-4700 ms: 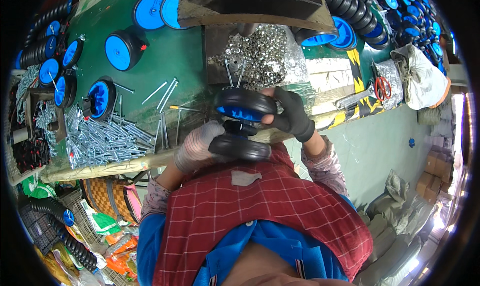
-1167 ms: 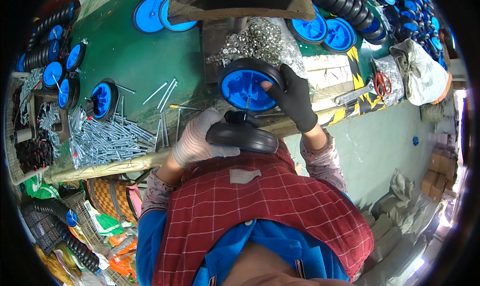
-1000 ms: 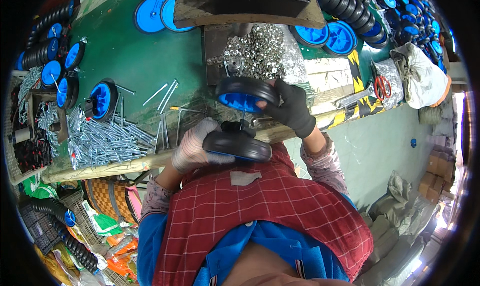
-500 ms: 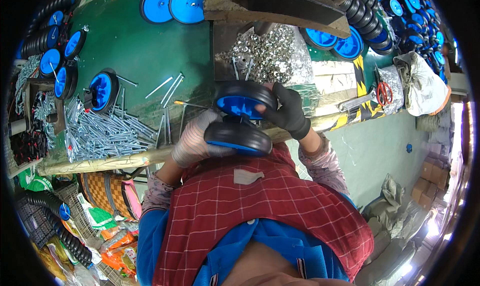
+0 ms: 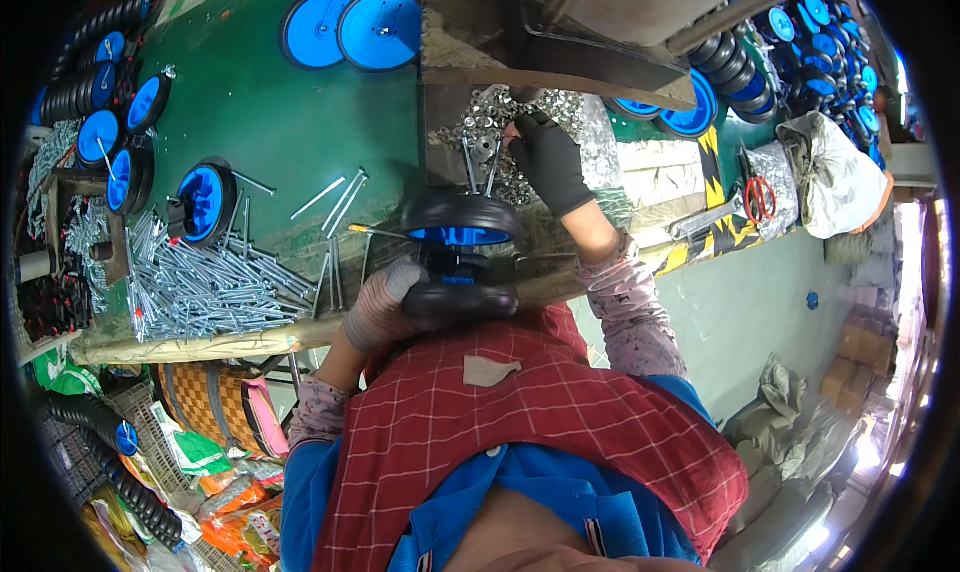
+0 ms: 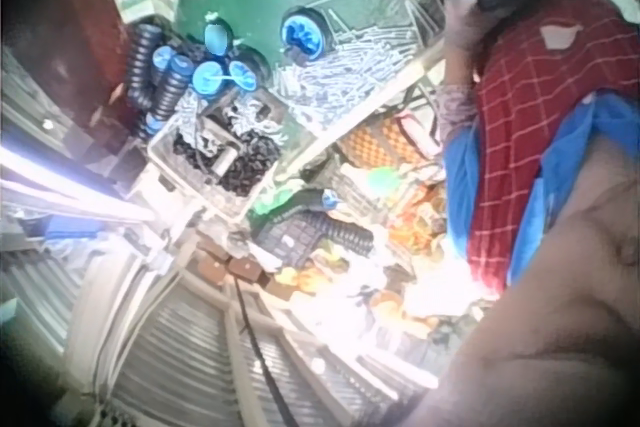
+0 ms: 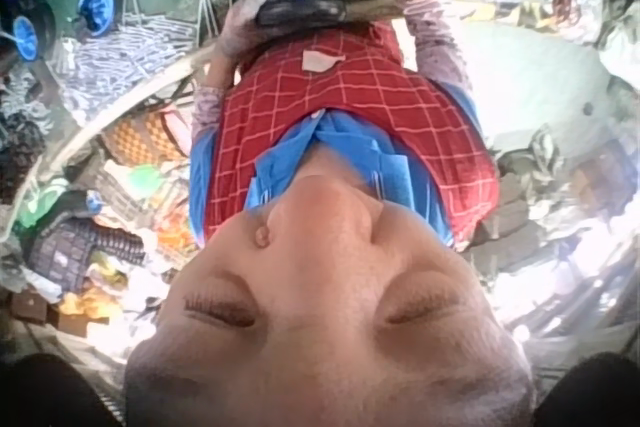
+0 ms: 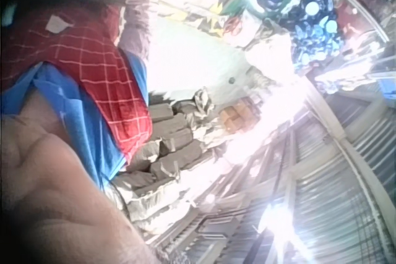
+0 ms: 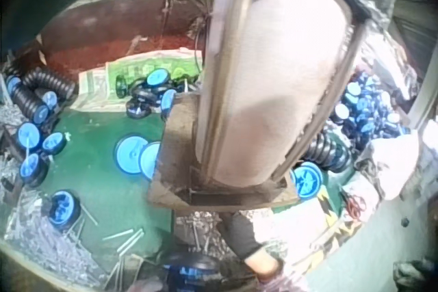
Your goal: The person repeatedly picks up blue plastic wheel hubs and black rubber tires, inserts metal rods into the hubs, and presses the tires onto the hubs. The person places the assembled wheels on a green workbench and continues the same sequence with additional parts.
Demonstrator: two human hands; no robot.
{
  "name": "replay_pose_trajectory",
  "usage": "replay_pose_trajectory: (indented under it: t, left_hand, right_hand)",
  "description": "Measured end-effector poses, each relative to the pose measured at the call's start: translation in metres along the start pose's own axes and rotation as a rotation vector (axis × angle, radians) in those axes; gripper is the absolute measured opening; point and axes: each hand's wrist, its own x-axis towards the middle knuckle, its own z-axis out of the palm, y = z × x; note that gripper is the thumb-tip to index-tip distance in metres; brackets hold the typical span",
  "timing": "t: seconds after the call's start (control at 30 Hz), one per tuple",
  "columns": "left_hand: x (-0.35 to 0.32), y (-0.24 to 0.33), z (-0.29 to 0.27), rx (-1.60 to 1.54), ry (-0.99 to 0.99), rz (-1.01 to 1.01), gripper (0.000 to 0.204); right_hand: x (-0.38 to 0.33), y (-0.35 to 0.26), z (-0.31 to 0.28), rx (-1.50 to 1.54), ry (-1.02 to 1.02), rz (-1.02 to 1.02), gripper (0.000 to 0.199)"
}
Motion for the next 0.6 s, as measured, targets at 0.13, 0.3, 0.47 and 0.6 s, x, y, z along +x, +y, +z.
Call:
replay_pose_trajectory:
  t: [0.13, 0.3, 0.47, 0.6]
  left_hand:
    - [-0.003, -0.002, 0.001, -0.059, -0.034, -0.056, 0.051]
    - [0.002, 0.002, -0.002, -0.021, -0.073, -0.040, 0.048]
    - [0.002, -0.001, -0.003, -0.012, -0.083, -0.038, 0.049]
    - [0.003, 0.008, -0.006, 0.043, -0.099, -0.107, 0.050]
  right_hand:
    - [-0.004, -0.006, -0.010, 0.407, 0.075, 0.081, 0.012]
    - [-0.004, -0.023, -0.013, 0.753, -0.044, 0.183, 0.013]
    - [-0.004, -0.031, -0.014, 0.664, 0.009, 0.177, 0.015]
    - [-0.010, -0.028, -0.016, 0.734, -0.015, 0.198, 0.020]
